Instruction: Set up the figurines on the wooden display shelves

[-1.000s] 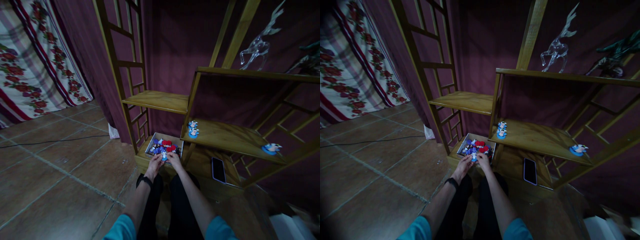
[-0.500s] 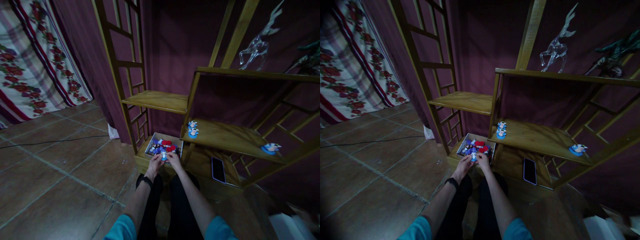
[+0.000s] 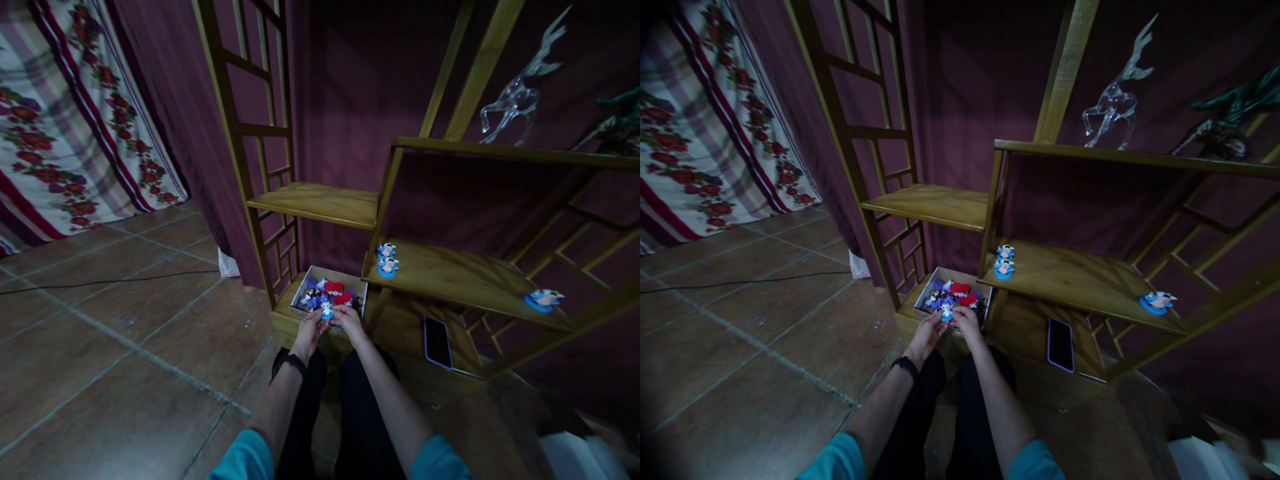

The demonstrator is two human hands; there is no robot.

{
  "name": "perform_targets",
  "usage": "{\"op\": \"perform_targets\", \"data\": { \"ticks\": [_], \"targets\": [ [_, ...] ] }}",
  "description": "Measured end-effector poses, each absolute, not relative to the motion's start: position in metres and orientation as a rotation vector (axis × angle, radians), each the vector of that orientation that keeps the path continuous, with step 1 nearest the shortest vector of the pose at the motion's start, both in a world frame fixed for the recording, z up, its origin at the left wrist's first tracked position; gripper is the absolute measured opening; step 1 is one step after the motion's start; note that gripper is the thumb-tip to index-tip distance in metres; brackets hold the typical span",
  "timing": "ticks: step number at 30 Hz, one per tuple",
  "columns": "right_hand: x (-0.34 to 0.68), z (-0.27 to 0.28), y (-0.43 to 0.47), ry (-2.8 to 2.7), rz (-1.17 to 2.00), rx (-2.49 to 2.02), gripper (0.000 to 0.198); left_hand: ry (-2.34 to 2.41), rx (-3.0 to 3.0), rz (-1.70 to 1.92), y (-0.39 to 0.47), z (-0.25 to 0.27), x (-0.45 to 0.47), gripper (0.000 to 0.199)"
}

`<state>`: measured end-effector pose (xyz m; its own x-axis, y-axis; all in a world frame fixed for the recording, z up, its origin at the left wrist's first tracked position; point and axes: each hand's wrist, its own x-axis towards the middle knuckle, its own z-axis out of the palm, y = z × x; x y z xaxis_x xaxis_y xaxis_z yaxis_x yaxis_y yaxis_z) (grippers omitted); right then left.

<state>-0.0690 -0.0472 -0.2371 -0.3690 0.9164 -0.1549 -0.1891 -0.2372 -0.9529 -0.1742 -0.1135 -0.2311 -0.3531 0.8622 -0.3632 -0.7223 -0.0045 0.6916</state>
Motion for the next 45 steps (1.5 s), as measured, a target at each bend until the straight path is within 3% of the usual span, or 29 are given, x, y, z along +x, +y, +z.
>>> {"op": "perform_targets", "data": {
  "ticks": [11,33,45],
  "targets": [
    [-0.070,-0.238,-0.046,-1.230,1.656,-0.959,0.027,1.009,0.266,1.693,-0.116,-0.235,-0.173,0.024],
    [-0.071,-0.233,-0.048,-1.156,1.682,-1.129,0.023,1.034,0.206,1.649,-0.113,-0.231,-0.172,0.014],
    [-0.069,-0.229,-0.050,-1.152,1.687,-1.144,0.021,1.039,0.254,1.668,-0.113,-0.236,-0.171,0.020]
  ]
}}
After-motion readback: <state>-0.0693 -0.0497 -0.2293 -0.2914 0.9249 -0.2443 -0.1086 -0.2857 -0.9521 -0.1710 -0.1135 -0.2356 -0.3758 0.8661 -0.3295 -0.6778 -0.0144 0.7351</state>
